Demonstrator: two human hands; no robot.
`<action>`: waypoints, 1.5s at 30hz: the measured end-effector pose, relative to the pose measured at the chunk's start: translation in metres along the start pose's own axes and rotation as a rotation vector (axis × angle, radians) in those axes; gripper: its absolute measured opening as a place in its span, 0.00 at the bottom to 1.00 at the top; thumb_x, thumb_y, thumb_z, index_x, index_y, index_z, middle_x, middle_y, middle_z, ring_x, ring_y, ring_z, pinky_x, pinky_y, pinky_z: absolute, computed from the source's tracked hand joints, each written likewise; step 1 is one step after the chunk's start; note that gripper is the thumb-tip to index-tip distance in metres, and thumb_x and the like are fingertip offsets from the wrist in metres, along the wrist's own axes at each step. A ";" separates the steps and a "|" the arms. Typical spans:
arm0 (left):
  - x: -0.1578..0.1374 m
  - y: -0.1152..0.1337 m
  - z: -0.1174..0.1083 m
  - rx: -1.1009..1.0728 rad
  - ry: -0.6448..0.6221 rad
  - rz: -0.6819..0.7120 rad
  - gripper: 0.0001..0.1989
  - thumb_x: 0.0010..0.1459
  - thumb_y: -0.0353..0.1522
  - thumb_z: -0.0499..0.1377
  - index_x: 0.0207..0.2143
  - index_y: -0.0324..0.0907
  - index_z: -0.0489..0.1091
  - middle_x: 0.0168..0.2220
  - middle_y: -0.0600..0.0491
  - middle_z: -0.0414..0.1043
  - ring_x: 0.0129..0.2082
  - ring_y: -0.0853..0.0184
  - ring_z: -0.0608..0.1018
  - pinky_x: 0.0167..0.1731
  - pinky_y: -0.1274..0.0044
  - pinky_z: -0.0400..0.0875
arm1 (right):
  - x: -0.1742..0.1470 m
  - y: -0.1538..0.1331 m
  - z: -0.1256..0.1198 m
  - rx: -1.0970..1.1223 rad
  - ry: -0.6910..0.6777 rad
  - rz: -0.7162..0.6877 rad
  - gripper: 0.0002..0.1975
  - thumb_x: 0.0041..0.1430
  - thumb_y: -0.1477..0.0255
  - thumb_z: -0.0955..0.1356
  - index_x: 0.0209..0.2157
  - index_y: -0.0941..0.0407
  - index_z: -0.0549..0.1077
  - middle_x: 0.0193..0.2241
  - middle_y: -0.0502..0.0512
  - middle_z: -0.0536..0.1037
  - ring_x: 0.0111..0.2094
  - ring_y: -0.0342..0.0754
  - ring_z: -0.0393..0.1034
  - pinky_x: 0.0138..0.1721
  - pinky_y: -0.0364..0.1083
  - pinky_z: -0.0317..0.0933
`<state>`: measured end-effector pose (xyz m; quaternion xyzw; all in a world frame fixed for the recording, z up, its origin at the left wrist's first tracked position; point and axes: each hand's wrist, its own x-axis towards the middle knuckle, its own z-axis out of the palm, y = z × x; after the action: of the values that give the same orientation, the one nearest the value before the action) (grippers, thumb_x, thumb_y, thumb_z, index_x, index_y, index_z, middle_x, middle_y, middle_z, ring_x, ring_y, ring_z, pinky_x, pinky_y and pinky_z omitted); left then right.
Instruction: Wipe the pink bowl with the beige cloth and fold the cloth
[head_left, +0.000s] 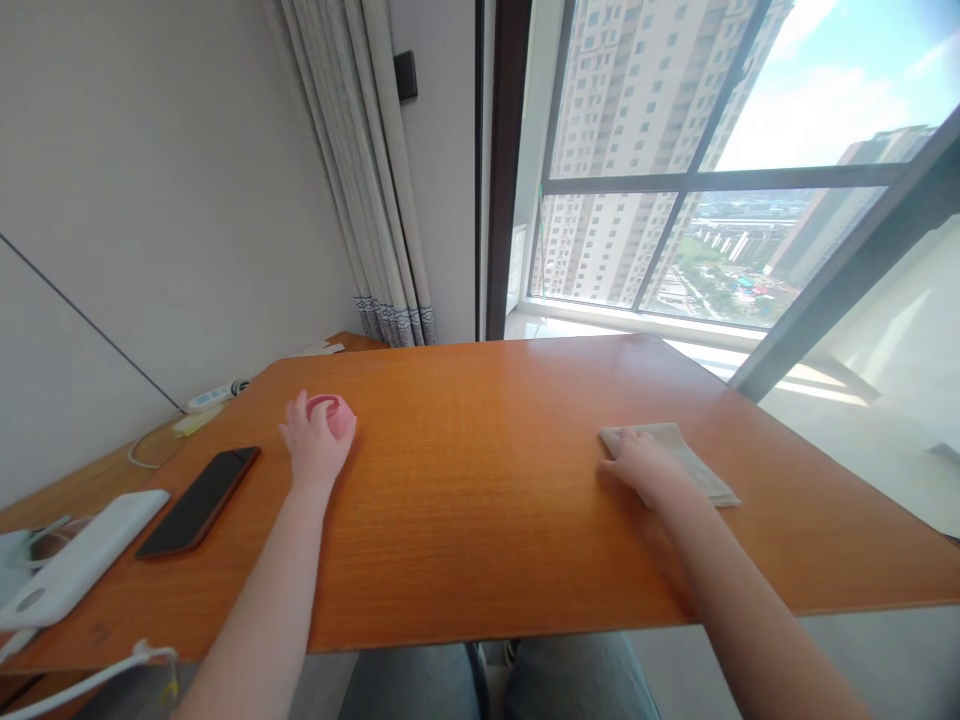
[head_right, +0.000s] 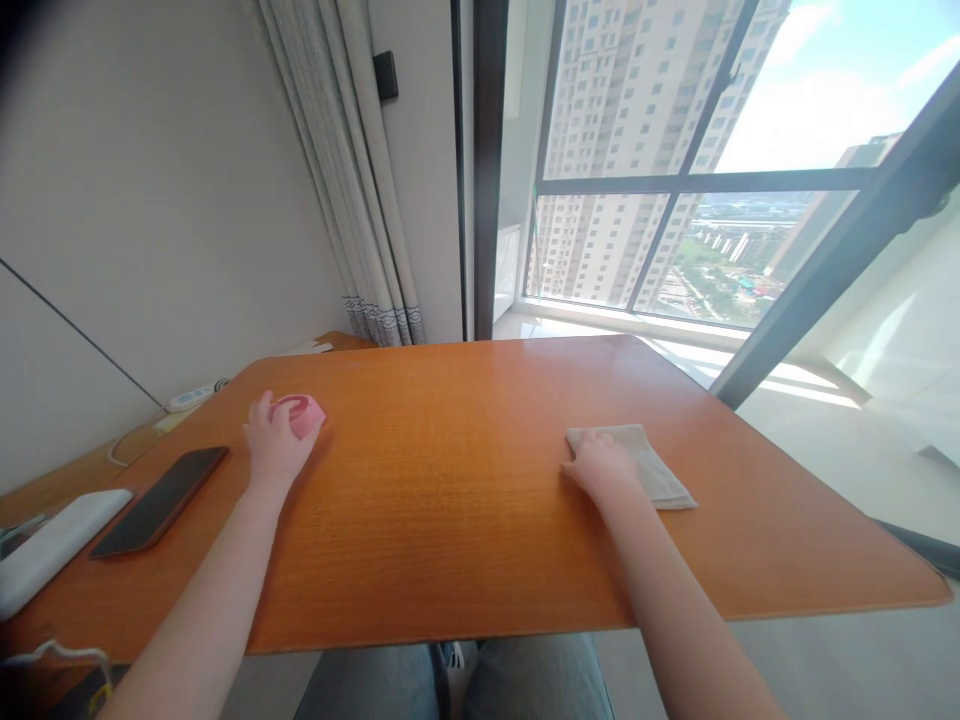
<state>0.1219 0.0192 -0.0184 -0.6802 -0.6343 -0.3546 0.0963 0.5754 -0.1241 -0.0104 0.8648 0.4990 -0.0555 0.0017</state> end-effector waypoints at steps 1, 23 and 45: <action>-0.002 0.010 0.001 -0.064 0.033 0.074 0.19 0.57 0.39 0.54 0.47 0.37 0.65 0.62 0.38 0.50 0.63 0.48 0.52 0.59 0.54 0.48 | -0.002 0.006 0.002 0.003 -0.018 0.001 0.21 0.54 0.66 0.65 0.48 0.63 0.65 0.45 0.72 0.72 0.45 0.60 0.70 0.39 0.50 0.59; -0.042 -0.028 -0.029 -0.418 -0.643 -0.378 0.28 0.52 0.39 0.55 0.55 0.41 0.57 0.37 0.48 0.74 0.33 0.61 0.77 0.32 0.73 0.70 | 0.009 -0.154 0.018 1.246 -0.397 -0.287 0.04 0.54 0.77 0.63 0.32 0.54 0.63 0.24 0.47 0.73 0.24 0.39 0.68 0.28 0.39 0.63; -0.044 -0.048 -0.069 0.466 -0.324 -0.076 0.24 0.59 0.42 0.45 0.50 0.37 0.65 0.49 0.38 0.69 0.47 0.49 0.72 0.42 0.66 0.66 | 0.011 -0.150 0.054 0.932 -0.020 -0.509 0.08 0.50 0.75 0.60 0.32 0.55 0.69 0.24 0.46 0.71 0.27 0.44 0.65 0.31 0.42 0.56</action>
<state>0.0553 -0.0472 -0.0097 -0.6634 -0.7308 -0.0891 0.1343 0.4462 -0.0427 -0.0578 0.6248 0.6154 -0.2784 -0.3917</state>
